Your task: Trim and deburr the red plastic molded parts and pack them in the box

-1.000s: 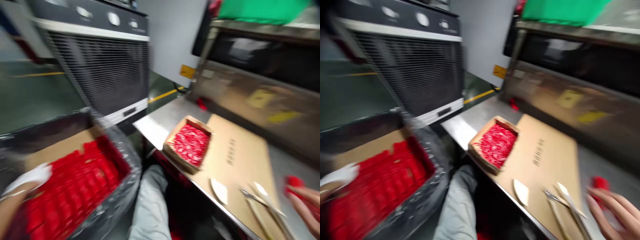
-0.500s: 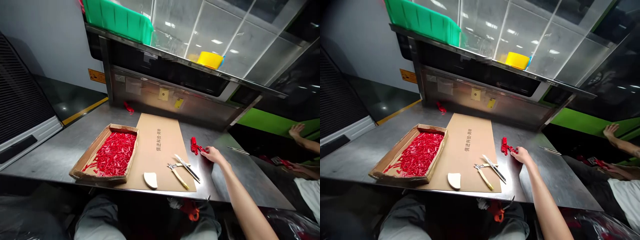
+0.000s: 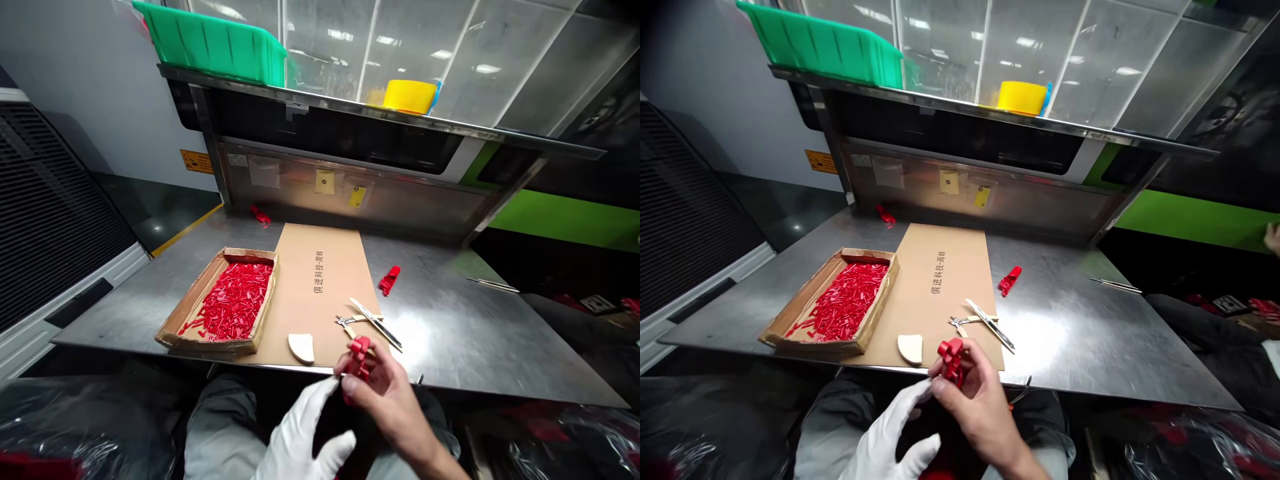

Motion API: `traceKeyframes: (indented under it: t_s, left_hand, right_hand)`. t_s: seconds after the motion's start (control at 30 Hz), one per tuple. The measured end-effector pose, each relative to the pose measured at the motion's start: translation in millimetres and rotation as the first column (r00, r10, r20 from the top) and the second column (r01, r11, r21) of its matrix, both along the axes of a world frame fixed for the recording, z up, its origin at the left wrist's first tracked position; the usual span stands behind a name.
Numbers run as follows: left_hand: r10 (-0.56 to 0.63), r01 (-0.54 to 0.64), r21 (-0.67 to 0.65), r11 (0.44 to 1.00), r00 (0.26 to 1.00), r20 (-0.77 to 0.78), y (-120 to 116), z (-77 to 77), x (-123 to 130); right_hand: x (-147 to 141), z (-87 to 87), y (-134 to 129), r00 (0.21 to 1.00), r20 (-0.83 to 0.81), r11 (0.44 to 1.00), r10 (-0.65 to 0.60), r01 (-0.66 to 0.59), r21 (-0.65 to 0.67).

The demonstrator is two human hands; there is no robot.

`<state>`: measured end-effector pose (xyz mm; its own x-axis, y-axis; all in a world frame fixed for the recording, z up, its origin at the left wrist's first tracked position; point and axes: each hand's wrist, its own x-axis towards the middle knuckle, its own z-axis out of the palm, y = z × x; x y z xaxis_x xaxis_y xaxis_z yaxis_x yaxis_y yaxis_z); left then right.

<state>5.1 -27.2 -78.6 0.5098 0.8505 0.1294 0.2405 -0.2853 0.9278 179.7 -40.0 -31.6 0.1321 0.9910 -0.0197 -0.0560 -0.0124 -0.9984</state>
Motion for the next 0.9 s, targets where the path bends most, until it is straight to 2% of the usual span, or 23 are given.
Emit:
traceKeyframes:
  t_s: [0.07,0.13,0.3,0.43,0.53,0.63,0.73,0.8,0.9]
  left_hand:
    - [-0.007,0.013,-0.114,0.993,0.999,0.047,8,7.8,18]
    - [0.044,-0.030,-0.197,0.980,0.997,0.067,10,12.0,28]
    - [0.139,-0.116,-0.221,0.968,0.986,0.089,1,5.3,31]
    - [0.201,-0.140,-0.298,0.944,0.962,0.186,-6,-1.2,33]
    - [0.244,-0.178,-0.334,0.926,0.956,0.166,-2,-2.6,24]
    - [0.369,-0.310,-0.354,0.882,0.923,0.112,6,-0.4,7]
    - [0.455,-0.356,-0.451,0.818,0.881,0.131,13,4.7,-10]
    - [0.494,-0.323,-0.548,0.771,0.847,0.195,15,7.8,-18]
    - [0.579,-0.305,-0.624,0.719,0.759,0.296,14,10.4,-25]
  right_hand:
    - [-19,-7.3,-5,0.998,-0.050,0.999,-0.031,0.032,0.009]
    - [-25,-12.7,-5,0.996,-0.078,0.999,-0.038,0.039,0.008]
    - [-17,-17.5,-1,0.997,-0.077,1.000,0.010,-0.009,0.012]
    - [-12,-20.6,-2,0.997,0.055,0.998,0.059,-0.059,-0.011]
    - [10,-23.2,0,0.962,0.268,0.998,0.061,-0.062,-0.002]
    - [49,-28.9,9,0.837,0.542,0.997,-0.070,0.068,0.024]
    - [86,-39.8,21,0.621,0.764,0.972,-0.176,0.232,0.036]
    - [100,-47.6,28,0.498,0.853,0.962,-0.156,0.271,0.018]
    - [108,-54.9,34,0.384,0.919,0.967,-0.090,0.256,-0.012]
